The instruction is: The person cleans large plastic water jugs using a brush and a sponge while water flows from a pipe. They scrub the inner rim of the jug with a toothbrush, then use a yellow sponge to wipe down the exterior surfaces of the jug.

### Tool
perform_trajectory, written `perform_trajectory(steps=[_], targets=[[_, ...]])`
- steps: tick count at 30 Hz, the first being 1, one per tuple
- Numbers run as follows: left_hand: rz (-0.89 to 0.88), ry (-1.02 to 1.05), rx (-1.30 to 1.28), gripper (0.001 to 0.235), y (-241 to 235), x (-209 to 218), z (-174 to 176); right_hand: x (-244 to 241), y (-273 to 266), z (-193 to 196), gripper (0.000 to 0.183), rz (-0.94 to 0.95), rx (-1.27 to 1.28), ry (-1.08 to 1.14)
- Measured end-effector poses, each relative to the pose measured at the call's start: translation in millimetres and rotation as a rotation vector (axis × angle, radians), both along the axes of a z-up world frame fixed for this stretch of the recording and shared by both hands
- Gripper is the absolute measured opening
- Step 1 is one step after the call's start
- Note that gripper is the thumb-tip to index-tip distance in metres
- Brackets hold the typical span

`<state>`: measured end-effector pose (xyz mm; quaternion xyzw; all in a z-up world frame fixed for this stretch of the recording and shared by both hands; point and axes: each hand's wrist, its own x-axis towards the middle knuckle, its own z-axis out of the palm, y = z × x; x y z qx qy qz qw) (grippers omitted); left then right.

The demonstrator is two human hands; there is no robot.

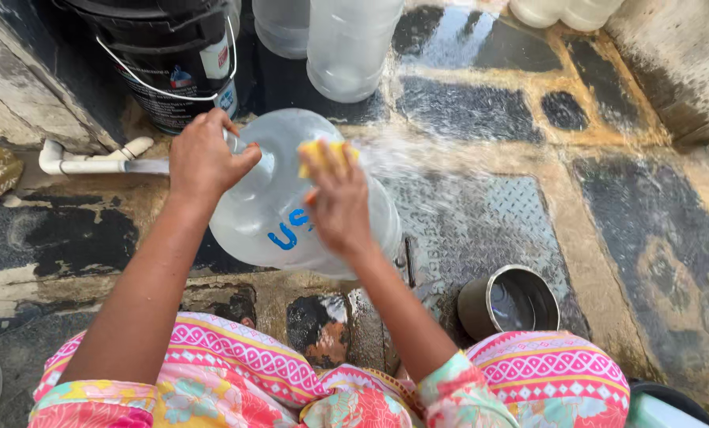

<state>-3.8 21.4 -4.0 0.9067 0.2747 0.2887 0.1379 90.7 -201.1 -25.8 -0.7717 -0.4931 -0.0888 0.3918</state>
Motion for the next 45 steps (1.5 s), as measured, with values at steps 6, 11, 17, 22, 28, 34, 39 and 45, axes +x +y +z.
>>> perform_trajectory(steps=[6,11,17,22,28,34,39,45], targets=[[-0.021,-0.046,-0.005,0.050,-4,11,-5,-85,-1,-11,0.098,0.257,-0.290,-0.524],[-0.060,-0.051,-0.012,0.046,-8,15,-2,3,-8,2,0.080,0.098,-0.246,-0.344],[0.011,-0.093,0.006,0.043,-2,10,-9,45,-31,-62,0.081,-0.076,0.165,0.354],[0.116,-0.008,-0.046,0.044,11,0,-5,-19,-35,-121,0.092,-0.182,0.269,0.100],[-0.017,0.066,-0.102,0.045,26,-8,1,-14,-29,-112,0.094,0.022,0.236,0.035],[-0.068,0.025,-0.083,0.044,26,-19,-1,79,-46,-186,0.097,-0.200,0.109,0.442],[-0.053,0.022,-0.105,0.042,28,-28,4,107,-91,-232,0.103,-0.363,0.095,0.785],[-0.119,0.048,-0.071,0.041,19,-18,12,47,-33,-129,0.102,0.054,0.271,0.624]])
